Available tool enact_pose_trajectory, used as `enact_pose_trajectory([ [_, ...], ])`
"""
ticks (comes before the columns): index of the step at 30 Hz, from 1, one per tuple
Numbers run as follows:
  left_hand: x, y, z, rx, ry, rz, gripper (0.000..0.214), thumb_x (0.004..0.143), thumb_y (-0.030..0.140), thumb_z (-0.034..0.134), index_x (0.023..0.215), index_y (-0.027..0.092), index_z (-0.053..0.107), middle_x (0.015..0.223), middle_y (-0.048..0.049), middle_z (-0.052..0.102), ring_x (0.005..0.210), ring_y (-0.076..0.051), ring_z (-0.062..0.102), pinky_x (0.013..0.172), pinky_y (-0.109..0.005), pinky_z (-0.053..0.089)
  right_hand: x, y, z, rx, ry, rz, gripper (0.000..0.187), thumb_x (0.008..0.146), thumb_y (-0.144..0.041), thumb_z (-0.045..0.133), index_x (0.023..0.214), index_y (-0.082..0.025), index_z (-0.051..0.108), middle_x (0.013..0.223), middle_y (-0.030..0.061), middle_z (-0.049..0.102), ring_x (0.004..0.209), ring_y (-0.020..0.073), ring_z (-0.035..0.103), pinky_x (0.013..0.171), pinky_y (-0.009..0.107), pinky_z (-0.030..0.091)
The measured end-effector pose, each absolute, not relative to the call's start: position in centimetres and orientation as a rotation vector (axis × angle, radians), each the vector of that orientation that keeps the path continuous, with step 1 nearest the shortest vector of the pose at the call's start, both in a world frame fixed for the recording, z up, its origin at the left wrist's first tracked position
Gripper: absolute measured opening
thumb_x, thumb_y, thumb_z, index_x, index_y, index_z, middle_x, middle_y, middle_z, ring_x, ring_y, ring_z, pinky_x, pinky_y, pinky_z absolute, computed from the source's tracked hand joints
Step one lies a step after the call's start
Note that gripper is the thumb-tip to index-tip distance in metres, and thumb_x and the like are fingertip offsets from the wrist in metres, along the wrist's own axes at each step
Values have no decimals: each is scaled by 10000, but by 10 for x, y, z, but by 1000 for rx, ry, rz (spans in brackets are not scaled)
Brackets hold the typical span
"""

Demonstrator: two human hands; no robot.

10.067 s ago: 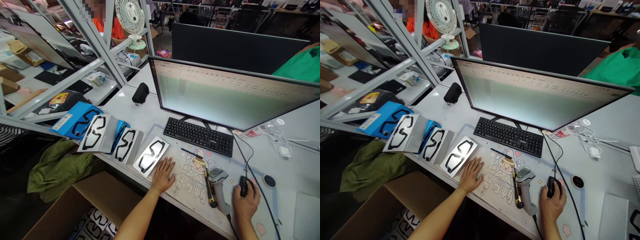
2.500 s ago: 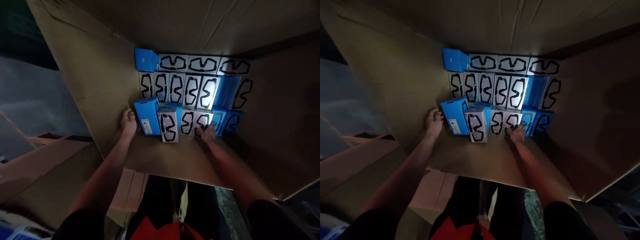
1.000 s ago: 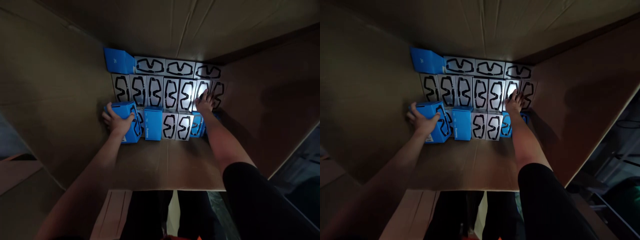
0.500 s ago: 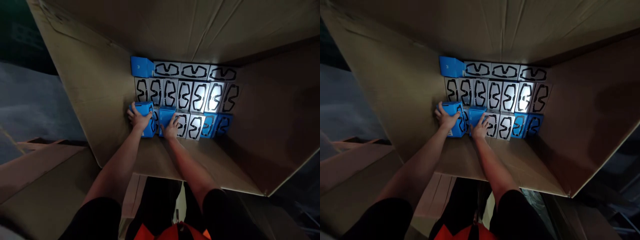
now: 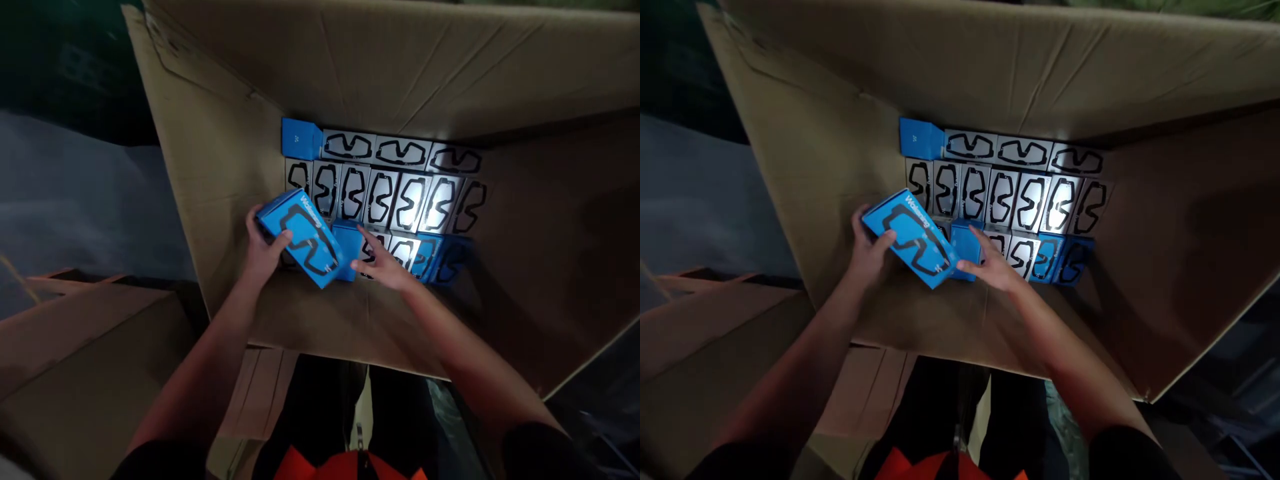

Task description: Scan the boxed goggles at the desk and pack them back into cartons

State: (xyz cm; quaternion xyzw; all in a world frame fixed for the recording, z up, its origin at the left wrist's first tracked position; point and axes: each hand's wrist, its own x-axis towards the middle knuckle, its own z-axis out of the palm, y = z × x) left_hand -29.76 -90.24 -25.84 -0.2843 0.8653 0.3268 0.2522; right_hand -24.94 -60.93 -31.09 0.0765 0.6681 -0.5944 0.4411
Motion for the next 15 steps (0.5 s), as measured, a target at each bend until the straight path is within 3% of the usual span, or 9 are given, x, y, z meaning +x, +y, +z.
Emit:
enact_pose_trajectory([
  [3,-281,-878,-252,-558,2116,1340,908,923,521,712,1653,298,220,1641,-159,520,1436,-340,594,1172,-500,561,-265,-597,-289,98,1376,-1628,1366,758,-688,911,1806,-340,106,1756,119,420,1530,406,513,1217,601,509],
  [6,-284,-854,-252,-360,1919,1494,996,858,653,755,1646,296,261,1642,-183,509,1463,-386,573,1172,-546,556,-276,-587,-280,93,1441,-1566,1367,763,-650,909,1809,-322,93,1711,142,462,1476,421,554,1204,617,517],
  [9,-313,-863,-232,-208,2123,1262,873,889,610,758,1612,276,402,1765,-182,370,1632,-419,379,1293,-591,416,-295,-563,-290,54,1854,-1332,1301,746,-649,905,1795,-287,225,1685,173,449,1494,486,492,1225,677,463],
  [12,-348,-910,-193,-181,2693,795,623,951,470,676,1516,241,547,1826,-95,294,1714,-354,205,1390,-564,201,-334,-540,-310,-41,2305,-920,1222,732,-605,922,1757,-271,347,1704,191,375,1543,557,360,1248,780,327],
  [15,-367,-965,-167,-311,3028,343,744,871,467,692,1550,216,522,1833,-58,265,1727,-346,131,1393,-561,89,-387,-543,-333,-186,2526,-643,1094,829,-547,865,1752,-265,350,1761,194,280,1592,565,233,1238,840,204],
])
